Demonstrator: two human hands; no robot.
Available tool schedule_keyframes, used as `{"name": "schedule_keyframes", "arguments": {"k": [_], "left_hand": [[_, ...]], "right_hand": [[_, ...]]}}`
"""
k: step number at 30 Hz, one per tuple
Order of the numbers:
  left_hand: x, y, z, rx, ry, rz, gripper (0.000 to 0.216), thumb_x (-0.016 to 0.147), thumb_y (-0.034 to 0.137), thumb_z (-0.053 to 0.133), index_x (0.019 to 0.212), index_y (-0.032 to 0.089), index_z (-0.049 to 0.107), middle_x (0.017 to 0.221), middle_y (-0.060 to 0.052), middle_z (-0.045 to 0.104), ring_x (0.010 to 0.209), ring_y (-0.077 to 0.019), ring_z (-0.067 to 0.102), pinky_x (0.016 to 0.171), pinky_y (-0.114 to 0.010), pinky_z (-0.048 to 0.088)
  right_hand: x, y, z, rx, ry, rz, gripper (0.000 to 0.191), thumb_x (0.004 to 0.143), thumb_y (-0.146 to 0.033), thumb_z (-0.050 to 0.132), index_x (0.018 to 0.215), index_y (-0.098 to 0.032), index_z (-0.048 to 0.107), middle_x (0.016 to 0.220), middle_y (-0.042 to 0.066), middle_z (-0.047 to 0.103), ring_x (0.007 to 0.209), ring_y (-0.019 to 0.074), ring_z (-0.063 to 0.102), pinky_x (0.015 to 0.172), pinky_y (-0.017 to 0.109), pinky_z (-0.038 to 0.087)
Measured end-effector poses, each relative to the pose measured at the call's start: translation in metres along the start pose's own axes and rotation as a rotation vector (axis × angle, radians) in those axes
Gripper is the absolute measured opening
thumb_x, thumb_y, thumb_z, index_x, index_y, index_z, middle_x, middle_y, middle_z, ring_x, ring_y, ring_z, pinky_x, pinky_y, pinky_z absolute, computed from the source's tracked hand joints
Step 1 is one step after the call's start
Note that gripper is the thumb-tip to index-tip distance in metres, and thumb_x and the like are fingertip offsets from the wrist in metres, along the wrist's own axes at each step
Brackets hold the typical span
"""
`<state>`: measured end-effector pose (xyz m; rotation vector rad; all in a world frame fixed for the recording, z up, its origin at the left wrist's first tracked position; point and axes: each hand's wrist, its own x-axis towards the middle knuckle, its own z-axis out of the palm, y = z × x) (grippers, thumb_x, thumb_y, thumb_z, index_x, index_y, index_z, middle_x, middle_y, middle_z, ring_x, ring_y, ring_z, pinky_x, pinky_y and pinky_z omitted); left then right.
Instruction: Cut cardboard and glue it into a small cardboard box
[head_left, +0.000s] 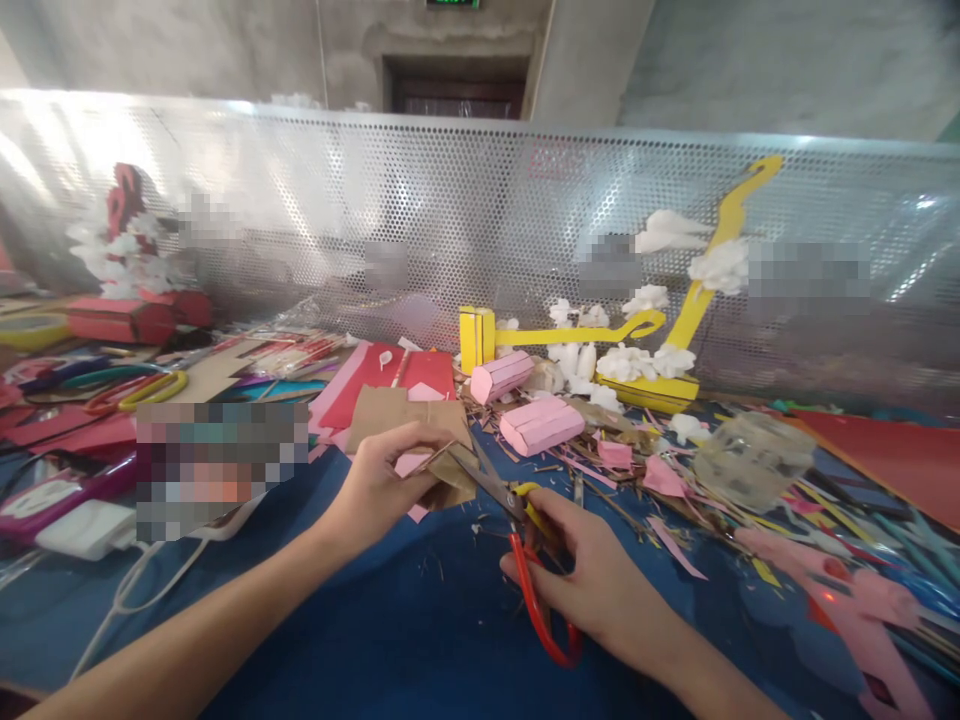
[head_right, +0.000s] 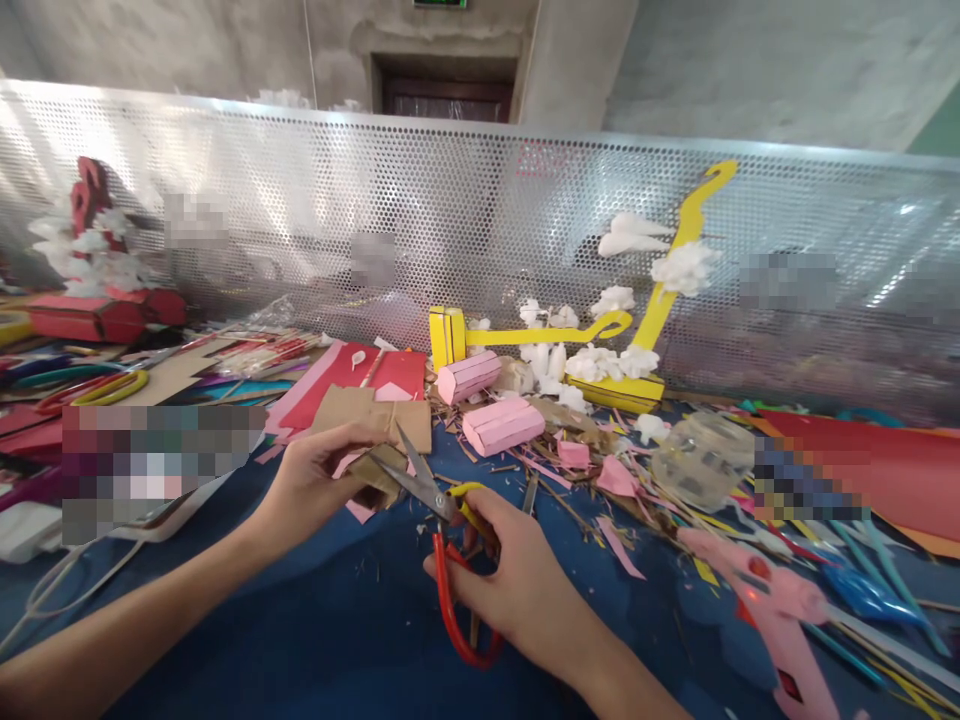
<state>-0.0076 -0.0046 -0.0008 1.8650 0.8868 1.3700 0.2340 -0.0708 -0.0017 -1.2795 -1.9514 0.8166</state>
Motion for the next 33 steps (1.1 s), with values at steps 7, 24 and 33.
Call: {"name": "schedule_keyframes", "arguments": {"k": [7, 24, 33], "left_hand": [[0.003, 0.003, -0.001, -0.104, -0.122, 0.055, 0.011, 0.080, 0.013, 0.075, 0.087, 0.020, 0.080, 0.094, -0.008, 0.079, 0.089, -0.0209, 0.073, 0.080, -0.032, 0.059], [0.004, 0.003, -0.008, -0.051, -0.243, 0.015, 0.027, 0.076, 0.004, 0.069, 0.090, 0.020, 0.084, 0.091, -0.007, 0.077, 0.081, -0.0189, 0.071, 0.068, -0.028, 0.057], [0.006, 0.004, -0.011, -0.072, -0.230, 0.024, 0.018, 0.079, 0.009, 0.072, 0.089, 0.020, 0.082, 0.093, -0.008, 0.078, 0.085, -0.0205, 0.074, 0.069, -0.027, 0.060]], "right_hand": [[-0.003, -0.003, -0.003, 0.011, -0.040, 0.005, 0.022, 0.088, -0.038, 0.071, 0.088, -0.022, 0.056, 0.076, -0.005, 0.053, 0.069, 0.0131, 0.046, 0.062, 0.023, 0.040], [-0.001, 0.003, -0.008, -0.022, -0.077, 0.062, 0.028, 0.077, -0.040, 0.083, 0.076, -0.021, 0.062, 0.071, -0.004, 0.063, 0.064, 0.0139, 0.055, 0.061, 0.025, 0.044], [-0.007, -0.002, -0.009, 0.068, -0.115, 0.082, 0.014, 0.082, -0.026, 0.073, 0.076, -0.020, 0.062, 0.069, -0.004, 0.062, 0.063, 0.0133, 0.055, 0.058, 0.024, 0.042]]}}
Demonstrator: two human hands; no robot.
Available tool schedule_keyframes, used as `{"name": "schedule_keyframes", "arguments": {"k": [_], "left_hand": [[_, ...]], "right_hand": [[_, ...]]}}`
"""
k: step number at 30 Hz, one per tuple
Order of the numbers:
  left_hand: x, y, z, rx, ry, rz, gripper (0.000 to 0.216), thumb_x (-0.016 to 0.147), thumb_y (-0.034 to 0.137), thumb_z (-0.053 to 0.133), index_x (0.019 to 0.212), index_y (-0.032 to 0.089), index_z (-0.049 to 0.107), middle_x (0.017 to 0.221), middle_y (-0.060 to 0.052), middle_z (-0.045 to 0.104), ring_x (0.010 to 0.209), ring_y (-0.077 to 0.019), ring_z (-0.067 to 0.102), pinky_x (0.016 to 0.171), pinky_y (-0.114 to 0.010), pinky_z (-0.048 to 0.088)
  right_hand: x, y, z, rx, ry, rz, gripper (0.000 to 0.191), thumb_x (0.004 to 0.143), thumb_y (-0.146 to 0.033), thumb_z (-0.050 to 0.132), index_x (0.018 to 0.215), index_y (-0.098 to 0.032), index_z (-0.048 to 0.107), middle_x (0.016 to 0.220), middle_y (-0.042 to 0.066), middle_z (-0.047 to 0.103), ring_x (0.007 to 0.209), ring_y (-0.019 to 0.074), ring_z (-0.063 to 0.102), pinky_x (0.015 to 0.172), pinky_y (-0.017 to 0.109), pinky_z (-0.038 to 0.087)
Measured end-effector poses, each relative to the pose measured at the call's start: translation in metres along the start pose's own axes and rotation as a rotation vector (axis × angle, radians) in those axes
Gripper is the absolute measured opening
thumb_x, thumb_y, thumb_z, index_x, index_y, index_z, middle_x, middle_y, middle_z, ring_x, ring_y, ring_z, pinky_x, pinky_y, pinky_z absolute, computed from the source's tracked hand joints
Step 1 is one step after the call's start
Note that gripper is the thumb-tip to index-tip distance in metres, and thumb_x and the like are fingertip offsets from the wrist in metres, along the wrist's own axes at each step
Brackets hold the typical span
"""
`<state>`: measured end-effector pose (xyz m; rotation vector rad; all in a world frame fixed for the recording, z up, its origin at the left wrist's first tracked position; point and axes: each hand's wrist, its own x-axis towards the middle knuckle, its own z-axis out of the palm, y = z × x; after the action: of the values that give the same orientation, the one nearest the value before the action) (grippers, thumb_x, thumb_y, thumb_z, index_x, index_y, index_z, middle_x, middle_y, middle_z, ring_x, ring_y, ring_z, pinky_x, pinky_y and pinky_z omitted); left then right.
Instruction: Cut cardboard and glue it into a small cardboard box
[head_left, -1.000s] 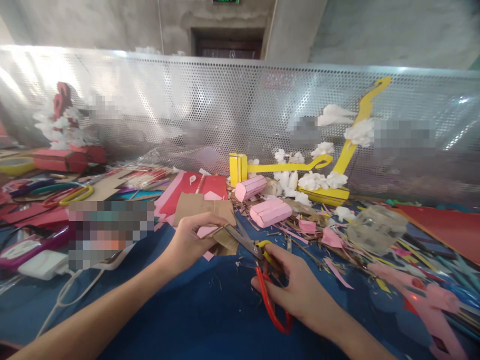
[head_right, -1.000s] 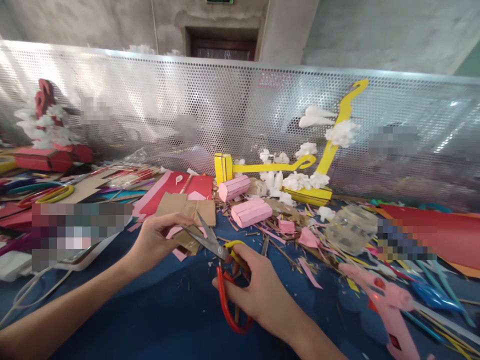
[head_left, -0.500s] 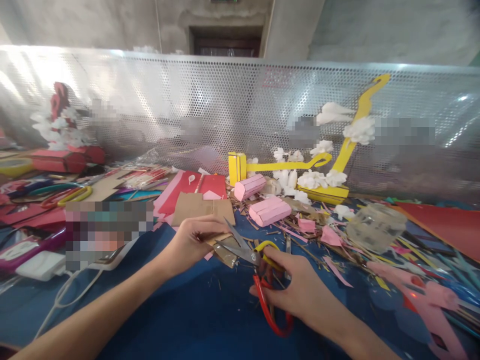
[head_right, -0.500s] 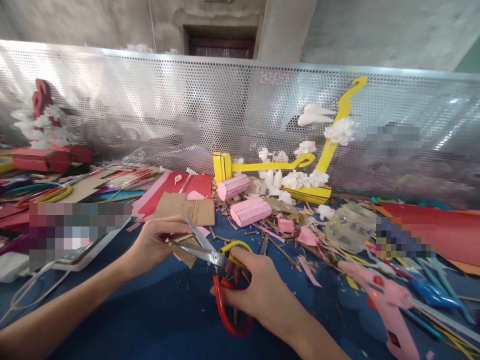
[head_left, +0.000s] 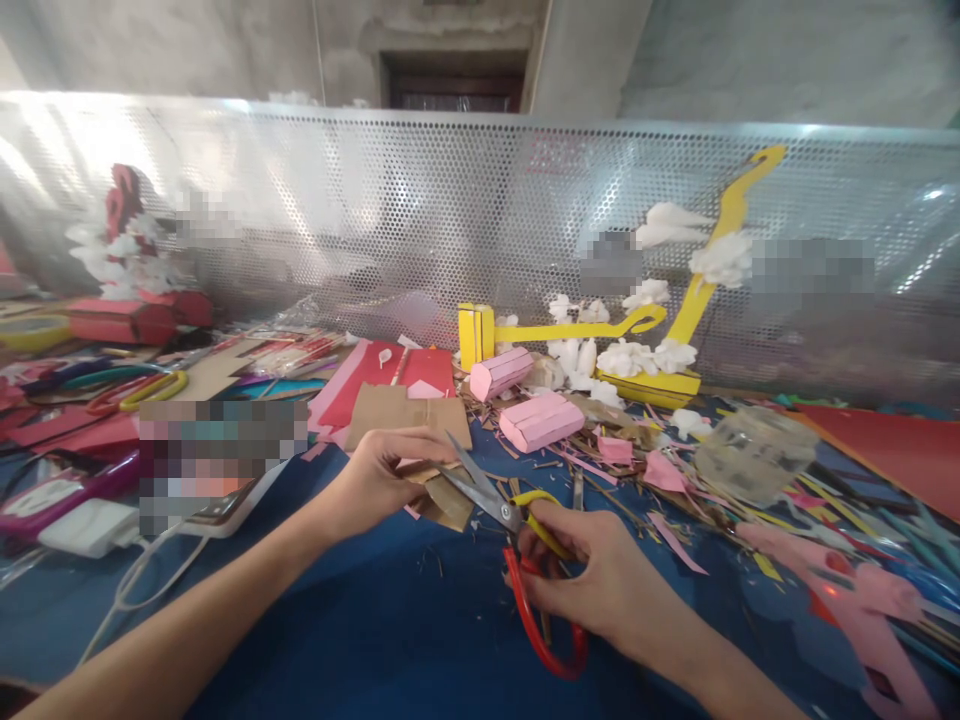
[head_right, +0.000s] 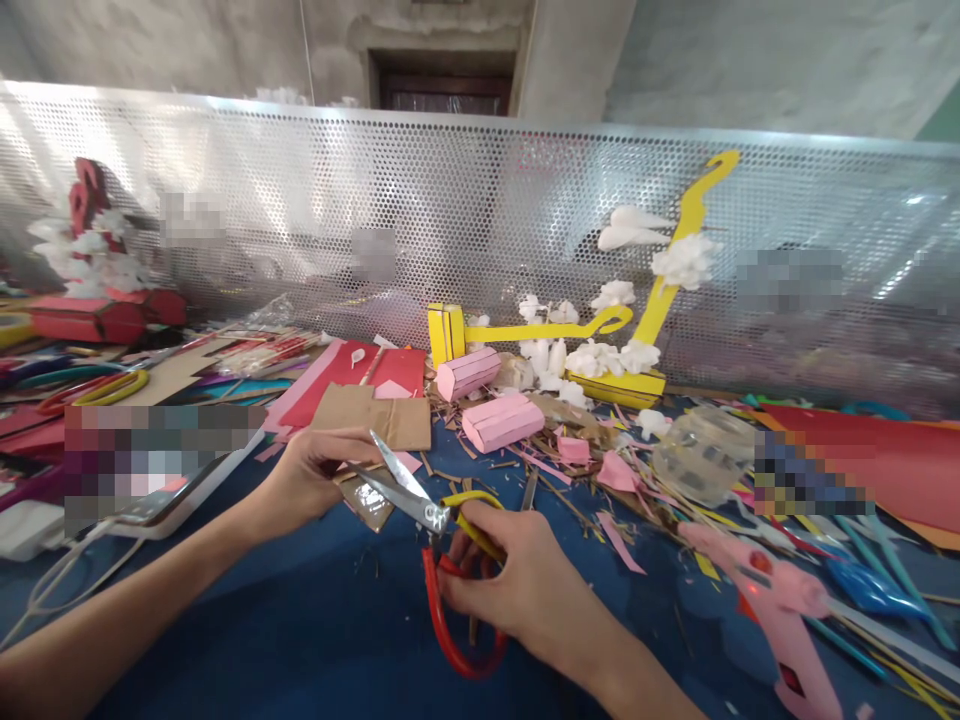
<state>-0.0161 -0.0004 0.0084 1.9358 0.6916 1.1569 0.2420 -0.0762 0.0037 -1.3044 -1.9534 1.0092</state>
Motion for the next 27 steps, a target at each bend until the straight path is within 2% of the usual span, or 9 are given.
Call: {"name": "schedule_keyframes", "arguments": {"k": [6, 10, 14, 17, 20, 23, 25, 27], "left_hand": [[0.001, 0.001, -0.001, 0.020, -0.009, 0.030, 0.010, 0.085, 0.017, 0.071, 0.082, 0.015, 0.081, 0.090, -0.010, 0.077, 0.071, -0.0160, 0.071, 0.054, -0.021, 0.055], [0.002, 0.001, -0.002, 0.012, -0.007, 0.030, 0.011, 0.086, 0.019, 0.072, 0.084, 0.013, 0.081, 0.088, -0.010, 0.076, 0.072, -0.0163, 0.071, 0.060, -0.023, 0.057], [0.002, 0.001, -0.003, 0.010, -0.036, 0.032, 0.013, 0.088, 0.021, 0.072, 0.090, 0.013, 0.082, 0.092, -0.011, 0.078, 0.081, -0.0183, 0.072, 0.071, -0.025, 0.058], [0.001, 0.002, -0.002, -0.012, -0.040, 0.022, 0.018, 0.091, 0.024, 0.068, 0.096, 0.014, 0.082, 0.090, -0.010, 0.078, 0.079, -0.0168, 0.071, 0.068, -0.024, 0.057], [-0.001, 0.001, -0.001, -0.043, -0.048, -0.045, 0.022, 0.092, 0.030, 0.068, 0.095, 0.012, 0.081, 0.082, -0.008, 0.075, 0.069, -0.0144, 0.068, 0.060, -0.022, 0.055], [-0.004, -0.001, 0.001, -0.089, -0.039, -0.131, 0.024, 0.087, 0.032, 0.074, 0.098, 0.011, 0.078, 0.076, -0.006, 0.073, 0.061, -0.0123, 0.064, 0.055, -0.021, 0.053], [-0.005, -0.001, 0.002, -0.111, -0.033, -0.160, 0.025, 0.086, 0.032, 0.075, 0.099, 0.011, 0.076, 0.077, -0.005, 0.073, 0.058, -0.0111, 0.061, 0.051, -0.019, 0.050], [-0.004, 0.000, 0.002, -0.070, -0.029, -0.118, 0.023, 0.087, 0.032, 0.073, 0.096, 0.010, 0.076, 0.078, -0.006, 0.073, 0.058, -0.0111, 0.061, 0.049, -0.019, 0.049]], "right_hand": [[0.003, -0.002, 0.001, 0.083, -0.031, -0.025, 0.017, 0.083, -0.027, 0.072, 0.075, -0.020, 0.059, 0.069, -0.004, 0.059, 0.063, 0.0120, 0.053, 0.058, 0.022, 0.042], [0.002, 0.002, 0.000, 0.044, -0.012, -0.029, 0.024, 0.085, -0.035, 0.070, 0.072, -0.020, 0.056, 0.065, -0.004, 0.055, 0.059, 0.0115, 0.047, 0.055, 0.023, 0.038], [0.004, 0.007, 0.002, 0.062, 0.017, 0.003, 0.030, 0.088, -0.044, 0.067, 0.074, -0.021, 0.055, 0.061, -0.005, 0.048, 0.056, 0.0124, 0.044, 0.052, 0.024, 0.037], [0.008, 0.008, 0.003, 0.090, 0.109, -0.002, 0.031, 0.084, -0.045, 0.071, 0.075, -0.022, 0.053, 0.063, -0.006, 0.044, 0.058, 0.0120, 0.042, 0.053, 0.024, 0.037], [0.010, 0.010, 0.003, 0.068, 0.207, 0.016, 0.030, 0.078, -0.037, 0.076, 0.077, -0.022, 0.050, 0.067, -0.007, 0.039, 0.061, 0.0113, 0.038, 0.055, 0.023, 0.035], [0.008, 0.010, 0.002, 0.070, 0.156, 0.060, 0.024, 0.079, -0.030, 0.072, 0.090, -0.023, 0.051, 0.069, -0.008, 0.041, 0.061, 0.0119, 0.040, 0.057, 0.023, 0.037], [0.005, 0.008, 0.003, 0.033, 0.121, 0.054, 0.034, 0.078, -0.028, 0.073, 0.104, -0.023, 0.052, 0.075, -0.006, 0.048, 0.065, 0.0135, 0.044, 0.061, 0.025, 0.041], [0.003, 0.005, 0.004, -0.064, 0.131, 0.019, 0.044, 0.073, -0.026, 0.078, 0.108, -0.023, 0.052, 0.086, -0.003, 0.054, 0.074, 0.0160, 0.049, 0.069, 0.027, 0.044]]}}
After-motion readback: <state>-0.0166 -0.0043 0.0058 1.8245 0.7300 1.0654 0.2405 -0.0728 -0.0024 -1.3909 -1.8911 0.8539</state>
